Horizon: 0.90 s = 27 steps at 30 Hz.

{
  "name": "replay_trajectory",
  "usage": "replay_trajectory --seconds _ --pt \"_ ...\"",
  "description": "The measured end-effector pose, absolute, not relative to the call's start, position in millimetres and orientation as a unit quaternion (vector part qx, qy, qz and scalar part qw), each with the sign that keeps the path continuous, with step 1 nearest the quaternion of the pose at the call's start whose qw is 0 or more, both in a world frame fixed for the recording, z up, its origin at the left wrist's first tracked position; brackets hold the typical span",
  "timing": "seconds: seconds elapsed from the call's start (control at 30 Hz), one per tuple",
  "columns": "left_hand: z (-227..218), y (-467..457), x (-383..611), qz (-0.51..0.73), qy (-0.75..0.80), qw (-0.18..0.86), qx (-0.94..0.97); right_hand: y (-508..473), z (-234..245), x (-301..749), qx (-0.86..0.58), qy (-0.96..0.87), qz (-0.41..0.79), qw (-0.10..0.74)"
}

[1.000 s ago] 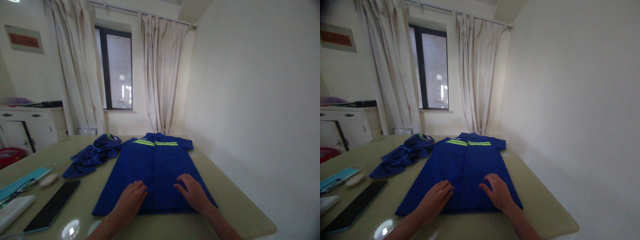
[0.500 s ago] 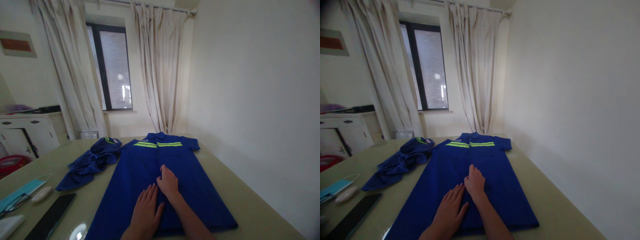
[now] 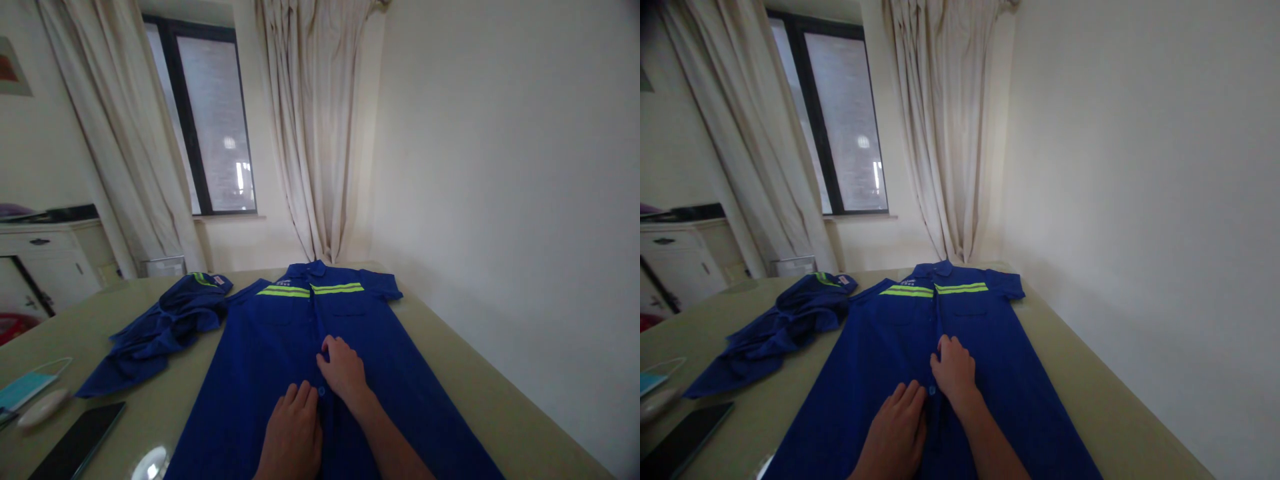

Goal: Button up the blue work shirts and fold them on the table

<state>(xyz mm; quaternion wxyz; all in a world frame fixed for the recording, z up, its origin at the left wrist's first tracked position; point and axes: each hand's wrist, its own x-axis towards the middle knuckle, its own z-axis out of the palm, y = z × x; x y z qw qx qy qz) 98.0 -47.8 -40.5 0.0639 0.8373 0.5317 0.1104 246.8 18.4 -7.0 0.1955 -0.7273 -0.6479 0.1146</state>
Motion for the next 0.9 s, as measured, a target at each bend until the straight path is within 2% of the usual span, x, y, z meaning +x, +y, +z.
replay_trajectory --seconds 0.17,0.27,0.37,0.5,0.8,0.9 --pt "-18 -44 102 0.095 0.512 0.1 0.848 17 -5 229 -0.742 -0.648 0.085 0.148" --pt "-6 -19 104 0.101 0.559 0.116 0.815 19 -5 230 -0.751 -0.641 0.077 0.138" --pt "-5 11 107 0.112 0.607 0.097 0.781 22 -7 240 -0.753 -0.628 0.107 0.166" --pt "-17 34 116 0.161 0.598 0.081 0.781 26 -12 253 -0.753 -0.599 0.166 0.217" --pt "-30 43 114 0.219 0.569 0.157 0.777 26 -22 250 -0.738 -0.617 0.149 0.229" --pt "-31 44 113 0.239 0.554 0.169 0.779 27 -19 251 -0.734 -0.606 0.165 0.257"
